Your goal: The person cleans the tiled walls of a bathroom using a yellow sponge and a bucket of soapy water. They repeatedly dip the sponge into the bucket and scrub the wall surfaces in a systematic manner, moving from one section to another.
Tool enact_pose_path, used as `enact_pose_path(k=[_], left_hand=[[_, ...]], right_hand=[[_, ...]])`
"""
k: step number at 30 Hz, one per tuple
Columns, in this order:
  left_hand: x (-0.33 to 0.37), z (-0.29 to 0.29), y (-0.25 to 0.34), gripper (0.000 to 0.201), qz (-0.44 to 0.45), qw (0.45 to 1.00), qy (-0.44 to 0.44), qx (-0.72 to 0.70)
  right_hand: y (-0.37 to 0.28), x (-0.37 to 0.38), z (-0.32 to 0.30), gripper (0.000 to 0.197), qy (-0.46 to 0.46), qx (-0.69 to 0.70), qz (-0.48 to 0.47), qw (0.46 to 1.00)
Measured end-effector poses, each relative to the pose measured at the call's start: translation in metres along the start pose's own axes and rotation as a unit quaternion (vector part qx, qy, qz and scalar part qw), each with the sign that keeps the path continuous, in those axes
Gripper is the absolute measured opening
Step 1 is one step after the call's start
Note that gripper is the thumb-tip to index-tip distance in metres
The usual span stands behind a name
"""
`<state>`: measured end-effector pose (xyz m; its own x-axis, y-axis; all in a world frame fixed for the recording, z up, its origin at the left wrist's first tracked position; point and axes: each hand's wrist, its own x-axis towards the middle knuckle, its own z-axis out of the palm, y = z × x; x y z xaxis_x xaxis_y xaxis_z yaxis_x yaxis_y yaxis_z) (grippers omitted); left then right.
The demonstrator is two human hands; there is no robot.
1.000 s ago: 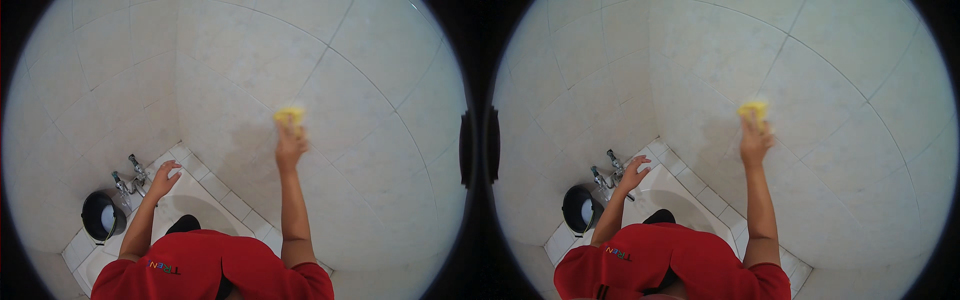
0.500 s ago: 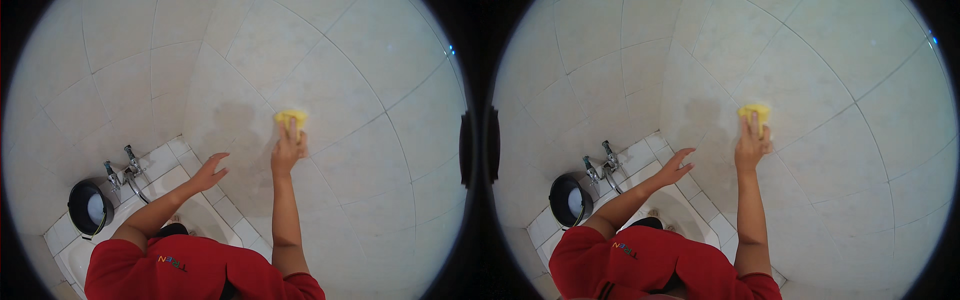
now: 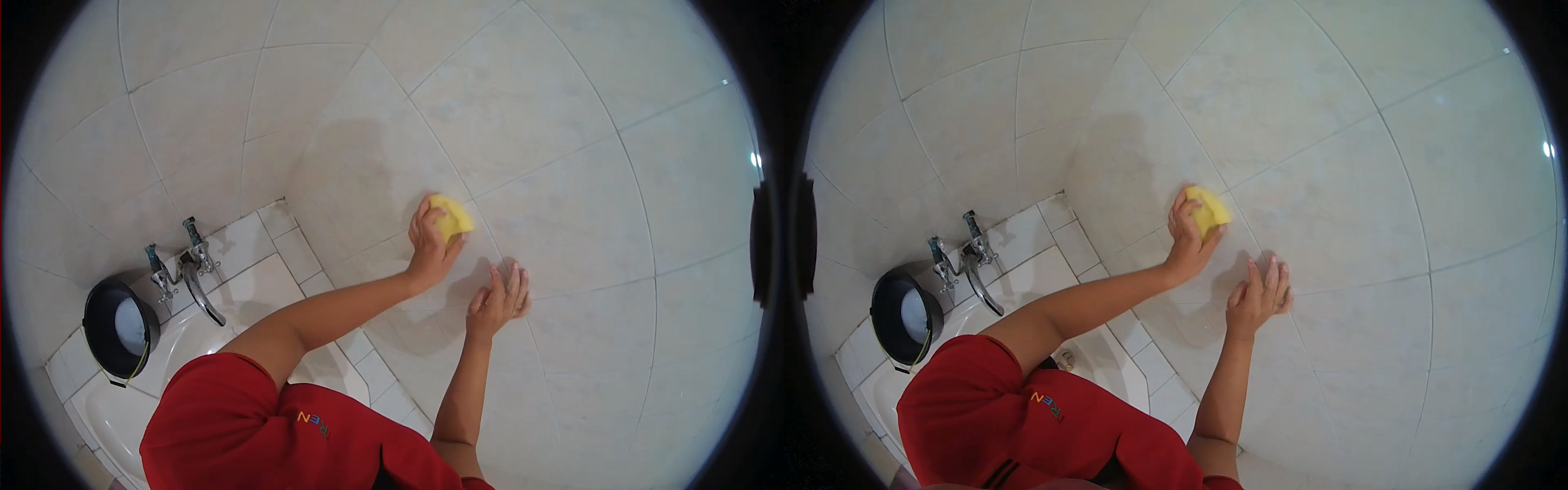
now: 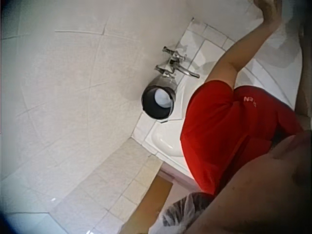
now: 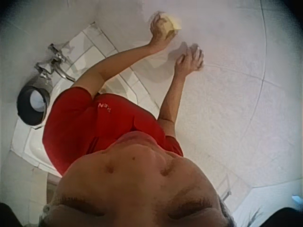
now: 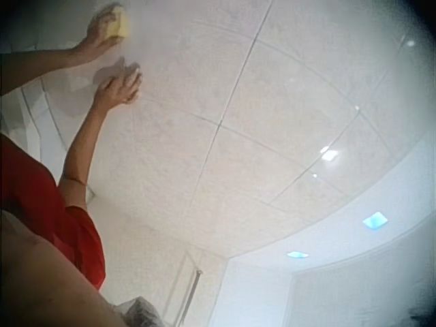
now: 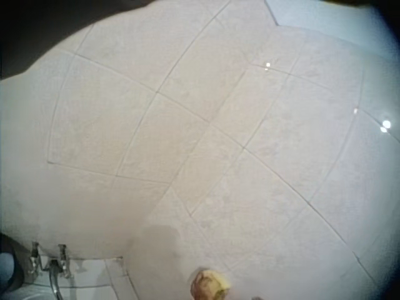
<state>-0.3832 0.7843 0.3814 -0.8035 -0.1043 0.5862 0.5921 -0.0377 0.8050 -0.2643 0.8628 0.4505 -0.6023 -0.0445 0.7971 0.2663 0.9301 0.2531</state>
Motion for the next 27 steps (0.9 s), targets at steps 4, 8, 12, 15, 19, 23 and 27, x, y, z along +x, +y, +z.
enact_pose_path(k=[4, 8, 12, 15, 19, 23, 27], left_hand=[[0.068, -0.019, -0.047, 0.056, 0.008, 0.994, 0.091, 0.051], [0.077, -0.041, -0.158, 0.048, -0.349, 0.885, 0.3, 0.067], [0.034, -0.046, -0.189, 0.05, -0.453, 0.85, 0.254, 0.091], [0.049, -0.026, -0.168, 0.049, -0.235, 0.943, 0.22, 0.091], [0.136, -0.046, -0.081, 0.046, 0.063, 0.98, 0.158, 0.1], [0.187, -0.062, -0.118, 0.046, 0.073, 0.96, 0.229, 0.147], [0.153, -0.07, -0.228, 0.05, -0.177, 0.915, 0.337, 0.136]], right_hand=[[0.012, -0.013, 0.01, 0.029, 0.003, -0.07, -0.016, 0.997], [0.009, -0.011, 0.021, 0.026, 0.047, -0.084, -0.044, 0.994], [0.014, -0.016, 0.025, 0.025, 0.047, -0.102, -0.053, 0.992], [0.016, -0.014, 0.022, 0.026, 0.05, -0.108, -0.064, 0.991], [0.016, -0.016, 0.027, 0.027, 0.06, -0.099, -0.071, 0.991], [0.017, -0.016, 0.028, 0.027, 0.061, -0.107, -0.075, 0.989], [0.02, -0.02, 0.027, 0.034, 0.062, -0.121, -0.085, 0.987]])
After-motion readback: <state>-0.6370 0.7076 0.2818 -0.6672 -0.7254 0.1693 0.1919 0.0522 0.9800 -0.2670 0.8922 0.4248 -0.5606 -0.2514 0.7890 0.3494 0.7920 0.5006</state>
